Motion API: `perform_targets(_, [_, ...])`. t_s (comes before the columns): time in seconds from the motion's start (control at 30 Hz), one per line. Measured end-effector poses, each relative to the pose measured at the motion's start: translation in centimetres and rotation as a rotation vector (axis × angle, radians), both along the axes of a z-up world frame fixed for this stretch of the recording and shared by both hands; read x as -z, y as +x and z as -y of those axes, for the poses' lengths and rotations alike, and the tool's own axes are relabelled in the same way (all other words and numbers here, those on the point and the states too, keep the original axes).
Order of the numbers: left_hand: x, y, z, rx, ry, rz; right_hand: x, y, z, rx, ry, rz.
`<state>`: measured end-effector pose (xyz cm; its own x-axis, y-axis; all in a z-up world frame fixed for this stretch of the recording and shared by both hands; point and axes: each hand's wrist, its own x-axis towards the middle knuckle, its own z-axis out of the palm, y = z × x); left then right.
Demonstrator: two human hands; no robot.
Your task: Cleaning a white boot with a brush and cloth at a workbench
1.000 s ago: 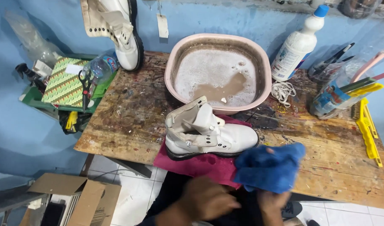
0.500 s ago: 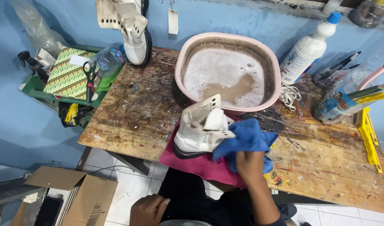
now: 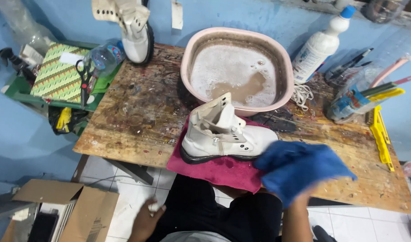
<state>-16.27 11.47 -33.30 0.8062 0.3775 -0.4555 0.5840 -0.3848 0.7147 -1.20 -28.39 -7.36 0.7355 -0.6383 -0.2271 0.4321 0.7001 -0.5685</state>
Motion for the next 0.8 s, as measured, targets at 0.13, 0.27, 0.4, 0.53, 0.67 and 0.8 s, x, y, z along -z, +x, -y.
perform_targets(0.13, [6.1, -0.4, 0.3, 0.024, -0.132, -0.336, 1.5, 0.2, -0.2, -0.008, -0.32, -0.102])
perform_targets(0.27, [1.0, 0.2, 1.2, 0.174, 0.027, -0.285, 3.2, -0.1, 2.1, -0.049, -0.651, -0.219])
perform_targets(0.4, [-15.9, 3.4, 3.6, 0.023, 0.118, 0.201, 5.5, -1.5, 4.5, -0.104, -0.873, -0.28])
perform_targets(0.53, [-24.3, 10.7, 5.5, 0.336, 0.497, 1.044, 6.9, -0.9, 4.1, -0.18, -1.206, -0.368])
perform_targets(0.67, [-25.5, 16.6, 7.5, 0.564, 0.434, 0.604, 9.9, 0.5, 4.6, -0.369, -1.393, -0.805])
perform_targets(0.8, [-26.5, 15.5, 7.4, 0.555, 0.242, 0.728, 14.3, 2.1, 7.7, -0.257, -1.404, -0.586])
